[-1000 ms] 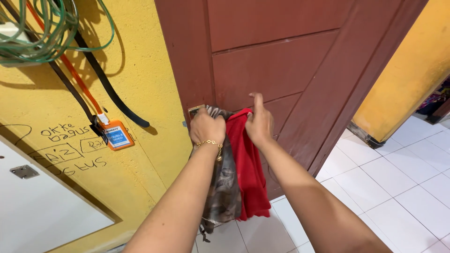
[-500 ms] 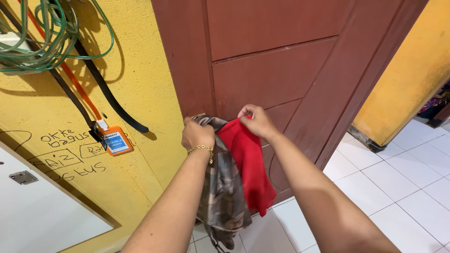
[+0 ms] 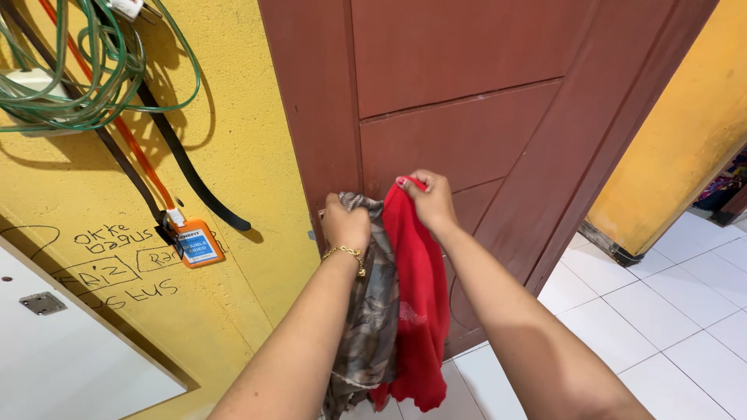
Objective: Organize electrical cords, clothes, and other items in a room.
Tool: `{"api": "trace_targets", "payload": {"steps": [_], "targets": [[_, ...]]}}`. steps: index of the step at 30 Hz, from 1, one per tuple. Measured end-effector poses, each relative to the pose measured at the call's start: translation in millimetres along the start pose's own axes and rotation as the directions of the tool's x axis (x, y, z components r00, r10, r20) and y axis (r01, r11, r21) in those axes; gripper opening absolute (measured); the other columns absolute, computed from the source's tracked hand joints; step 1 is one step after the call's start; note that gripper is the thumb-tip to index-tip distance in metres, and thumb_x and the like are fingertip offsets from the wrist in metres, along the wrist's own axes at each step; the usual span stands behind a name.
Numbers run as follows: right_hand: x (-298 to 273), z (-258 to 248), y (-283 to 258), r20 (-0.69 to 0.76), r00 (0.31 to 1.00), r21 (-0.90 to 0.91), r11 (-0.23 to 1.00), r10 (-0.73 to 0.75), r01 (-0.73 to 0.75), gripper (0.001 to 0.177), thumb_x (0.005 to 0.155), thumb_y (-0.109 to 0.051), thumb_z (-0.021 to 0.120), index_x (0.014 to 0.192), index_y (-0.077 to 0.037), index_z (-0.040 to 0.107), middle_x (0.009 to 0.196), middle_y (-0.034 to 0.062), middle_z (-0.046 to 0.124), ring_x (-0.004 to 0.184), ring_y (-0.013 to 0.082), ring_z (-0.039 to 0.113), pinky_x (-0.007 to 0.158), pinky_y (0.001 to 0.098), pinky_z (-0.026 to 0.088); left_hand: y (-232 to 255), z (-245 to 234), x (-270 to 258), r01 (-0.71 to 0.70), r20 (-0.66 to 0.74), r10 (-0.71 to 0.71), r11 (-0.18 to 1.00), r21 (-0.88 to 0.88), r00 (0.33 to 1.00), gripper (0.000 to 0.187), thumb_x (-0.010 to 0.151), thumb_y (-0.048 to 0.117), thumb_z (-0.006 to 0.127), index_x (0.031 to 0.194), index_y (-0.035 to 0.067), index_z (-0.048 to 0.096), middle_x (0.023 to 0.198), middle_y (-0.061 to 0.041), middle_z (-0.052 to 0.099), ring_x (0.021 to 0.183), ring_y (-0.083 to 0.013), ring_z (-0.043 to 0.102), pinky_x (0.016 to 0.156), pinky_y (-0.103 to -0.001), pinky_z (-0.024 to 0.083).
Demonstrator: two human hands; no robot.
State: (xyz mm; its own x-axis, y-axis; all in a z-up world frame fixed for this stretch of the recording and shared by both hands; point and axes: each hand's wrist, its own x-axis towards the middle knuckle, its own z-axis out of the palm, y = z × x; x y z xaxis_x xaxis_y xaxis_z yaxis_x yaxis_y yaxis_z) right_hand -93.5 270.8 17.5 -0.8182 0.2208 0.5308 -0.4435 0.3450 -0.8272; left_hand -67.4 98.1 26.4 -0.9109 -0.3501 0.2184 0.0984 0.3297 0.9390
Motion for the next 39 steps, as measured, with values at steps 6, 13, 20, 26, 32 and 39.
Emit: {"api": "trace_targets", "payload": {"steps": [6,13,20,26,32,39], "targets": [[22,-49,-1,-0.071,0.996,-0.051,0.997,-0.059,0.056,0.030,0.109,-0.025,0.056,0.089,-0.004,0.051,0.073,0.0005,0.047,0.073,0.0093,0.042,0.068,0.0298,0.044,-2,7,8,-0.038,-0.056,0.045,0.992,0.117,0.997,0.031,0.077,0.009,0.059,0.105,-0.003,0.065,0.105,-0.030,0.070,0.106,-0.0492,0.065,0.096,-0.052,0.049],[-8,-80,4,0.096,0.991,-0.322,0.939,-0.097,0.124,0.024,0.109,-0.026,0.051,0.097,-0.005,0.046,0.075,0.0094,0.045,0.072,0.0170,0.043,0.069,0.0347,0.045,-4,31,-31,-0.048,0.221,0.067,0.995,-0.089,0.973,0.041,0.069,0.004,0.061,0.109,0.005,0.069,0.097,-0.019,0.076,0.096,-0.0342,0.074,0.086,-0.041,0.055],[-20,-130,32,0.072,0.982,-0.233,0.955,-0.173,0.185,0.025,0.109,-0.022,0.055,0.093,-0.004,0.049,0.076,0.0075,0.048,0.076,0.0136,0.045,0.071,0.0337,0.046,28,58,-67,-0.208,0.376,0.349,0.907,-0.366,0.858,0.041,0.073,-0.008,0.052,0.108,0.005,0.068,0.097,-0.016,0.076,0.098,-0.0311,0.073,0.085,-0.033,0.052],[-24,-171,36,0.092,0.990,-0.198,0.973,-0.106,0.122,0.018,0.104,-0.016,0.061,0.091,-0.006,0.055,0.077,0.0025,0.055,0.078,0.0090,0.051,0.071,0.0289,0.046,46,101,-93,-0.195,0.346,0.290,0.939,-0.284,0.892,0.042,0.073,-0.009,0.051,0.111,0.003,0.065,0.099,-0.020,0.073,0.100,-0.0337,0.072,0.088,-0.036,0.053],[-82,-181,33,0.202,0.979,-0.169,0.983,-0.028,0.063,0.017,0.095,-0.010,0.072,0.093,-0.006,0.055,0.083,0.0001,0.062,0.083,0.0086,0.057,0.077,0.0261,0.047,-20,117,-129,0.087,0.221,-0.029,0.963,-0.254,0.975,0.056,0.071,-0.011,0.058,0.124,0.004,0.051,0.107,-0.023,0.066,0.095,-0.0331,0.067,0.081,-0.041,0.054],[-151,-150,58,0.398,0.916,-0.009,0.998,0.060,-0.061,0.018,0.088,-0.005,0.079,0.093,-0.004,0.062,0.090,0.0015,0.069,0.088,0.0084,0.063,0.082,0.0244,0.051,-122,71,-186,0.287,0.446,-0.083,0.865,-0.412,0.891,0.046,0.064,-0.017,0.049,0.092,0.000,0.082,0.086,-0.007,0.077,0.068,-0.0129,0.062,0.060,-0.026,0.051]]}}
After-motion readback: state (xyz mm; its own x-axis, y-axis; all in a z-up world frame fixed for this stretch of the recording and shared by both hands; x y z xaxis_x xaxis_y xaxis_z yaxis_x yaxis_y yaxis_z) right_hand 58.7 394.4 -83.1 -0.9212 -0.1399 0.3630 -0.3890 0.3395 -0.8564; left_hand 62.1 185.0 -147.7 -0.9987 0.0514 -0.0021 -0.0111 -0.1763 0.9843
